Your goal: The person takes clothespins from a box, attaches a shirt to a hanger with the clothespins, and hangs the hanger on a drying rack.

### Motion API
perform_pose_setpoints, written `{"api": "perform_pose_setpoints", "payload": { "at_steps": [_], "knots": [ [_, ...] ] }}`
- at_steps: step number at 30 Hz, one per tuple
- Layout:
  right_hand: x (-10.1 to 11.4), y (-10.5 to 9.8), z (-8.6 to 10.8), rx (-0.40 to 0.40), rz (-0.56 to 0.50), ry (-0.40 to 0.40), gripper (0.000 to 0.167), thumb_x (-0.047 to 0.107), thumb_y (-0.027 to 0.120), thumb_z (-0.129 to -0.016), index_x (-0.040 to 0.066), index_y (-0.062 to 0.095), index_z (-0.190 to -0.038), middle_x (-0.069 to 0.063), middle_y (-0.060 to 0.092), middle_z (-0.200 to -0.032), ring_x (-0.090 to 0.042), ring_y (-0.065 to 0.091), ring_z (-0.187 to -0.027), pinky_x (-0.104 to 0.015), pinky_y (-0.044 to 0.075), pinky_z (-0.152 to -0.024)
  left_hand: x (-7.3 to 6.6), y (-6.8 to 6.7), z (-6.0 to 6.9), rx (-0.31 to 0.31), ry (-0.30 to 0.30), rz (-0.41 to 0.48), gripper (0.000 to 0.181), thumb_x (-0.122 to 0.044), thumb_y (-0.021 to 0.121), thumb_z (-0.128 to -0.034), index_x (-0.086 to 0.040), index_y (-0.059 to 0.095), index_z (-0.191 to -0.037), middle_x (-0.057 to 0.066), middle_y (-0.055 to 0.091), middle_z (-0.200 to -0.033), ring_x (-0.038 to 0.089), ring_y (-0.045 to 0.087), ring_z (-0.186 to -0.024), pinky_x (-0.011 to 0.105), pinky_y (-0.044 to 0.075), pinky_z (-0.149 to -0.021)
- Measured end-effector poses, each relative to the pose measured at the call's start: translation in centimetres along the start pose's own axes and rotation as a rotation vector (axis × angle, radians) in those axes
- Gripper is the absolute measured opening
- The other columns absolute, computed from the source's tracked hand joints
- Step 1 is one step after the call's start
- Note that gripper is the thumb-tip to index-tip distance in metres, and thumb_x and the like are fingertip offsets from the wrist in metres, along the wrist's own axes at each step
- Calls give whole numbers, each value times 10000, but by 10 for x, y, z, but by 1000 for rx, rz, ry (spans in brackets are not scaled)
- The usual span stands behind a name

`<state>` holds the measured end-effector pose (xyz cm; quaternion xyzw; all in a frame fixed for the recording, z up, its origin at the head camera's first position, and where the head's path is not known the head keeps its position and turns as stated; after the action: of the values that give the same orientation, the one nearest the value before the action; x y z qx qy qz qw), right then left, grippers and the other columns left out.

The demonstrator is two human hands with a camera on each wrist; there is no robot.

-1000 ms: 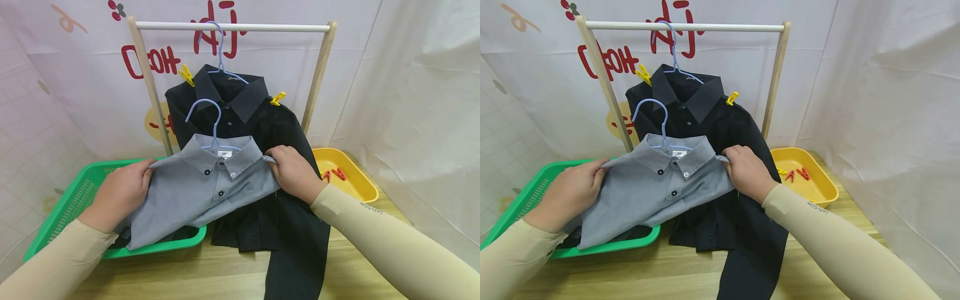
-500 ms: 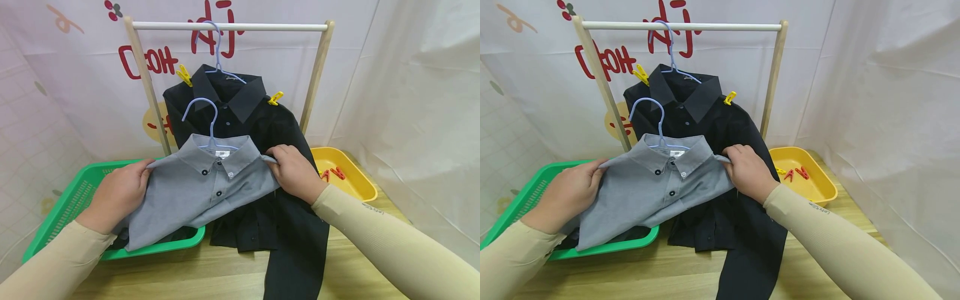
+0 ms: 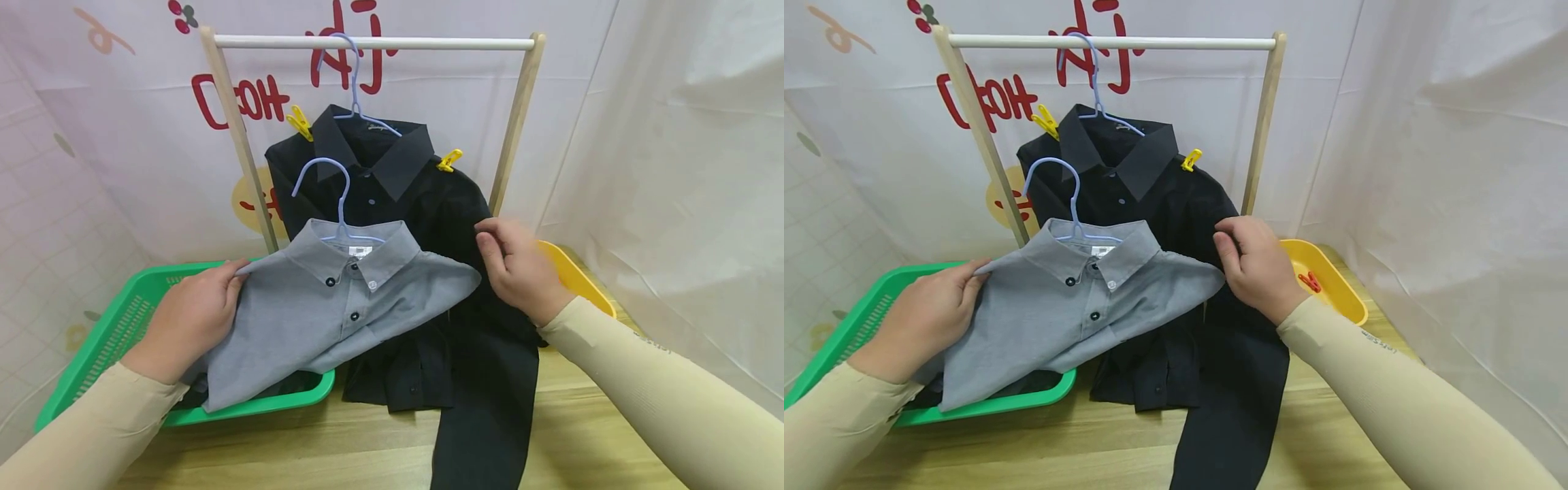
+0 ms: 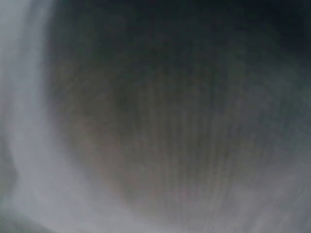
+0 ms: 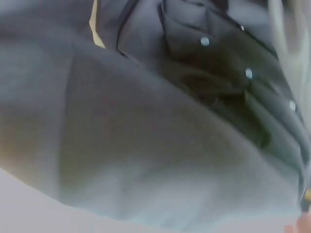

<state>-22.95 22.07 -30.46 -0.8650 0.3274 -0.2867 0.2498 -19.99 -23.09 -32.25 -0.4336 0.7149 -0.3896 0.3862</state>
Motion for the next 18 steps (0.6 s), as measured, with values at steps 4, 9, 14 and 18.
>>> {"api": "perform_pose_setpoints", "payload": {
  "at_steps": [4, 9, 14, 18],
  "knots": [
    [-16, -13, -4, -124, 38, 88, 241, 70, 504, -1072, -106, 652, -1142, -275, 673, -1043, -417, 569, -934, -498, 450, -850, 1, -1, 1, -6, -5, -3, 383, -189, 468, -1122, -15, 618, -1428, 283, 661, -1377, 500, 664, -1207, 686, 527, -962],
    [-50, -21, 1, 21, 83, 316, 338, 118, 453, -1100, -133, 557, -1301, -338, 588, -1261, -509, 513, -1163, -633, 416, -1037, 3, -2, 2, -8, -20, 0, 386, -201, 464, -1125, -19, 621, -1426, 281, 660, -1379, 505, 666, -1196, 695, 525, -949],
    [-92, -19, 13, 287, 180, 493, 457, 146, 476, -1092, -139, 476, -1449, -390, 497, -1452, -603, 409, -1345, -715, 309, -1163, 5, -2, 3, -2, -32, 2, 394, -209, 452, -1130, -21, 615, -1436, 282, 648, -1397, 511, 658, -1205, 702, 520, -947],
    [-118, -16, 16, 519, 280, 532, 537, 150, 507, -1078, -150, 407, -1512, -406, 434, -1526, -616, 365, -1415, -722, 233, -1212, 6, -3, 3, -2, -34, 4, 397, -210, 453, -1130, -13, 614, -1435, 287, 646, -1399, 518, 655, -1208, 704, 522, -939]
  ]
}}
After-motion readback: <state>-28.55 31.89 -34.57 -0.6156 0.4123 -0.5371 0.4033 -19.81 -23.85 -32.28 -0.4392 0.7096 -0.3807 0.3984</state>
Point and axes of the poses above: each hand's wrist, its own z-axis away from the middle knuckle, its own y-axis out of the palm, x = y × z, the point moved 1 cm from there along -z, towards the middle knuckle
